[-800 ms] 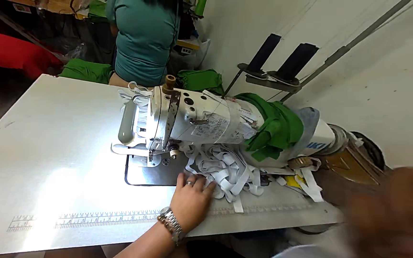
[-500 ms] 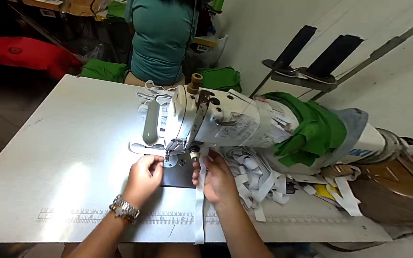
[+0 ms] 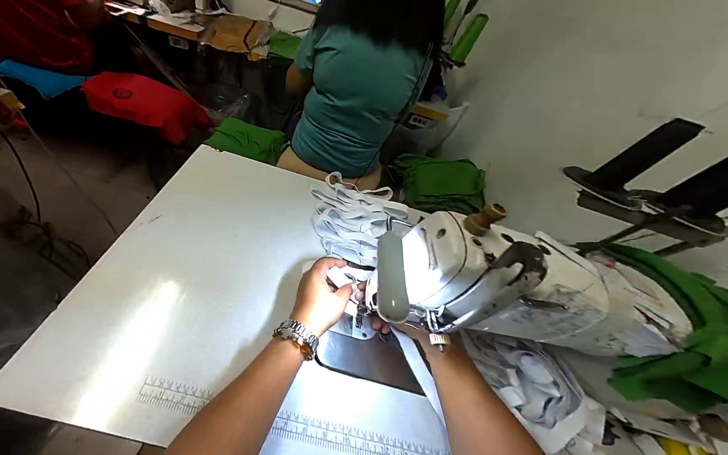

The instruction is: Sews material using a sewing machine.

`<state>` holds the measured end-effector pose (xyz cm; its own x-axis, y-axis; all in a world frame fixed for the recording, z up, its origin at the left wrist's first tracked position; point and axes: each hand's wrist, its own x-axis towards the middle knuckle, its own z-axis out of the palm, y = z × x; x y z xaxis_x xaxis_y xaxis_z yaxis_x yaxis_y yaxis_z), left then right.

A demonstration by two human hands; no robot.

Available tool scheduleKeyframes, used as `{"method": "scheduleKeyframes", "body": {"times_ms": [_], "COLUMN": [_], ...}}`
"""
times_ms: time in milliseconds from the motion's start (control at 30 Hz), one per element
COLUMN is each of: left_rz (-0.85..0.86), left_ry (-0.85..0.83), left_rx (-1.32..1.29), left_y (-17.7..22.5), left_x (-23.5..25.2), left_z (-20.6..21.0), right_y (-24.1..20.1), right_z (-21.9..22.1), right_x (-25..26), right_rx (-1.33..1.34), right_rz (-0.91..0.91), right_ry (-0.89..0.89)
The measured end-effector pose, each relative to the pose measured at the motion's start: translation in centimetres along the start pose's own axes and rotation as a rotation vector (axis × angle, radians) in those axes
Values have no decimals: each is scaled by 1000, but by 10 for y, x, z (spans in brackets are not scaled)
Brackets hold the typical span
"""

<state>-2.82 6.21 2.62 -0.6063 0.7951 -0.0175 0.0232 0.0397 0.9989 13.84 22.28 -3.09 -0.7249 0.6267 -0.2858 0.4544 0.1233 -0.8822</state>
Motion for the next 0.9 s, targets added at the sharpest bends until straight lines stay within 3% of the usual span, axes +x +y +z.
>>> {"method": "scheduleKeyframes", "body": {"times_ms": [33,100,133,233,400,633,700,767,900], "left_rz": [20,47,61,107,71,47,231,592,986], "left_ry": [4,-27,-53,-95,-115,-97,-155,-232,-553], "left_rx": [58,206,284,505,759,958,1023,1041,969], "left_y": [1,7,10,13,10,8,3,-7,-4], "left_x": [-1,-5,-8,-16,-36,-72,-83,-97,-128], "left_z": [-3,-13,-21,-44,-94,-133,-139,-132,-70], "right_y": [-7,19,21,-28,-80,-94,-88,-78,-48], "right_z": [3,-24,-30,-11,22,43,43,41,42], "right_x": [0,25,30,3,-40,-88,-103,-120,-151], "right_rx": [23,105,98,-108,-333,-769,-800,-758,-541], "right_rz": [-39,-231,-250,3,142,33,-87,-210,-313], "right_ry": [-32,-312,-359,-129,103,228,292,336,306]}}
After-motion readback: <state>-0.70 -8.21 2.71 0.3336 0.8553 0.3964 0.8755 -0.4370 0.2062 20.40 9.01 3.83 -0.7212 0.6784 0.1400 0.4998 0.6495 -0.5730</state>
